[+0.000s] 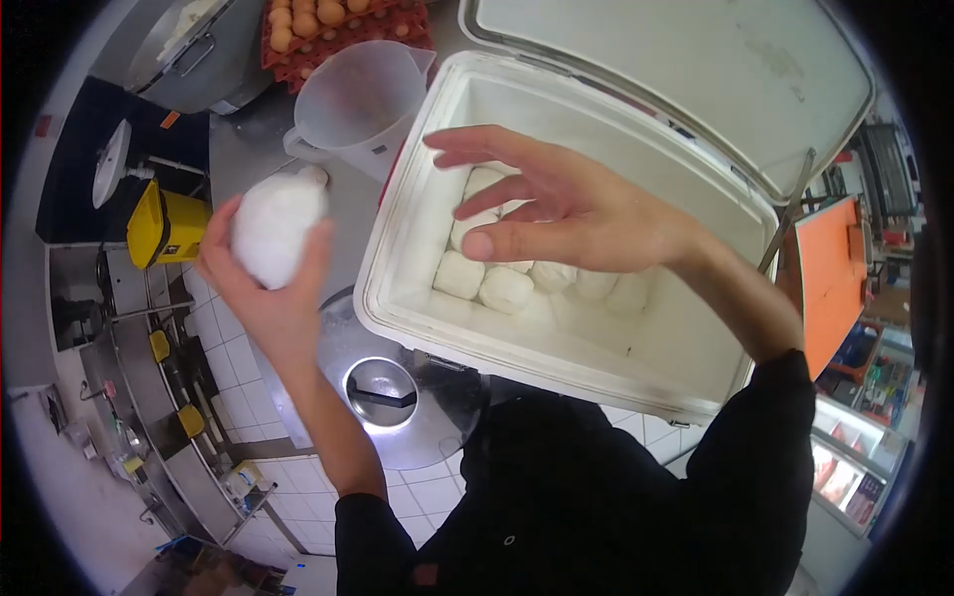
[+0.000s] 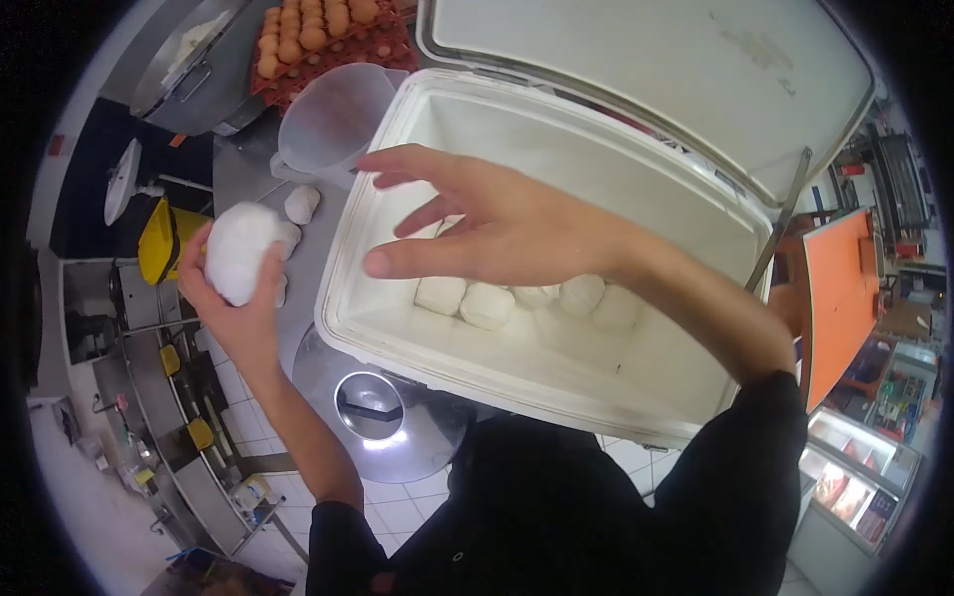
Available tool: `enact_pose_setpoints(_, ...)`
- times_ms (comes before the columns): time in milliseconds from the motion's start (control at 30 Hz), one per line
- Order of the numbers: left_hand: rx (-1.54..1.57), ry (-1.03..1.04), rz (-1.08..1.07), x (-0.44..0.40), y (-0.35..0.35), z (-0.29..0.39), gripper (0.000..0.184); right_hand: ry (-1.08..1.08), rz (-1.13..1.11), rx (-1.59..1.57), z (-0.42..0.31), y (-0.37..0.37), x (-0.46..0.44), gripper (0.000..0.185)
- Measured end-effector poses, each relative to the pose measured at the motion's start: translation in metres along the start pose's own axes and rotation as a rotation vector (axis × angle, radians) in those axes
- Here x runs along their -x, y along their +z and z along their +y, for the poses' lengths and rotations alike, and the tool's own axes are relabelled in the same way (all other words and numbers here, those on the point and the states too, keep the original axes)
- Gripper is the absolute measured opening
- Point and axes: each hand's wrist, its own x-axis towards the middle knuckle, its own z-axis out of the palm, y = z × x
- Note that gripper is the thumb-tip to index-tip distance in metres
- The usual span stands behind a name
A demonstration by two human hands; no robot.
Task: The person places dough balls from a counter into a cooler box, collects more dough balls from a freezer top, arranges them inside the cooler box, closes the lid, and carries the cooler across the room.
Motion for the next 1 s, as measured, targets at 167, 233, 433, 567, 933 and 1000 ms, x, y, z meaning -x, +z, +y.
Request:
enact_pose_setpoints(167,0.059,0.233,-0.254,0.032,0.051,0.087,0.087,0.066,0.041,-0.107,0.004,-0.002,-0.010,0.081)
enact_pose_setpoints(233,0.113,0.224,-0.308,0.041,0.057,0.090,0.093,0.139,-0.054,-0.150,0.033,-0.011,-0.007,0.090)
enact_pose_setpoints(433,0.370,-0.077,-0.274,0.059,-0.016,0.019,0.087,1.060,0.102,-0.715,0.178,0.023,0.059,0.077)
enact_pose_setpoints(567,0.394,-0.268,-0.081,0.083,-0.060,-0.032,0.075,1.136,0.124,-1.012,0.252,0.063,0.097,0.072)
enact_pose_setpoints(933,0.308,-0.656,-0.214,0.166,-0.101,-0.096,0.060,0.891,0.211,0.233,0.250,0.084,0.115,0.102)
enact_pose_setpoints(1000,0.307,-0.668,-0.231,0.166,-0.101,-0.102,0.058,0.887,0.246,0.243,0.252,0.087,0.116,0.101)
